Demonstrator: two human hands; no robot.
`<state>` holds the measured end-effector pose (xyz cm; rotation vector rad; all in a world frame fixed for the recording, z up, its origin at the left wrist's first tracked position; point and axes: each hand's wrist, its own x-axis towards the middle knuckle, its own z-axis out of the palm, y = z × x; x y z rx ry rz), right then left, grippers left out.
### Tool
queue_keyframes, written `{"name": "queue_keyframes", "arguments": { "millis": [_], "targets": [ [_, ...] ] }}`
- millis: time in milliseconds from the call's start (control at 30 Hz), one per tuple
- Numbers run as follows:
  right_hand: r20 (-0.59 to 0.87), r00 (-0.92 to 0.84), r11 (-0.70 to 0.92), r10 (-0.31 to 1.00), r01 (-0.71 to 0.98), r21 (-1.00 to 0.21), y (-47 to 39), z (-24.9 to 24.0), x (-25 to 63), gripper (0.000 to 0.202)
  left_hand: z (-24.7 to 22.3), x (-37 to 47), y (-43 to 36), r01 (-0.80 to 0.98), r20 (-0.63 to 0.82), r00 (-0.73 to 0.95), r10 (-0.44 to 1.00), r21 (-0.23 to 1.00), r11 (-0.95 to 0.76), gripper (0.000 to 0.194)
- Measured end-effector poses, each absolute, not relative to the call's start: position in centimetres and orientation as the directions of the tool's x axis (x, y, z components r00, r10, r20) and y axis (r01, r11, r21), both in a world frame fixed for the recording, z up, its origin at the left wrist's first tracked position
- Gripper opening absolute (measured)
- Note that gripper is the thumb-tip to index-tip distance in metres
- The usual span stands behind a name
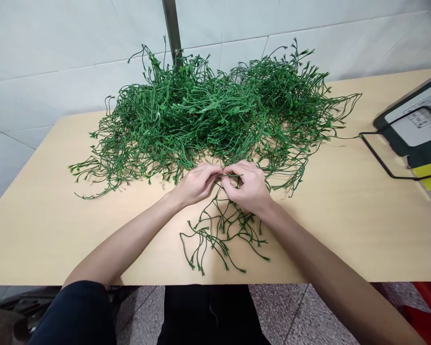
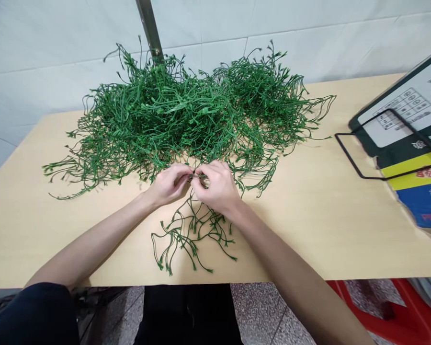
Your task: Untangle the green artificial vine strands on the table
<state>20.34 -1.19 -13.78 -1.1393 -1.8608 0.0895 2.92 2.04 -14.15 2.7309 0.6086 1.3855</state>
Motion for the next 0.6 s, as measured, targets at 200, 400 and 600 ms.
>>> {"name": "queue_keyframes", "arguments": {
  "millis": [200,400,600],
  "targets": [
    [0.614,-0.104,0.528,0.783,0.632,-0.567,-1.05,-13.84,20.13,0.009,-14.36,3.13,2.19,0.311,0.779,0.541,0.316,0.163,-0.936,0.019],
    [0.604,-0.12,0.525,0.788,0.643,-0.557,-0.93,-14.07,19.84,0.011,-14.41,3.02,2.13,0.339,0.739,0.576,0.35,0.174,-0.925,0.023],
    [0.578,-0.147,0.519,0.803,0.649,-0.556,-1.01,-13.88,19.84,0.011,-14.36,3.02,2.15,0.329,0.73,0.584,0.355,0.187,-0.926,0.023]
  ]
}}
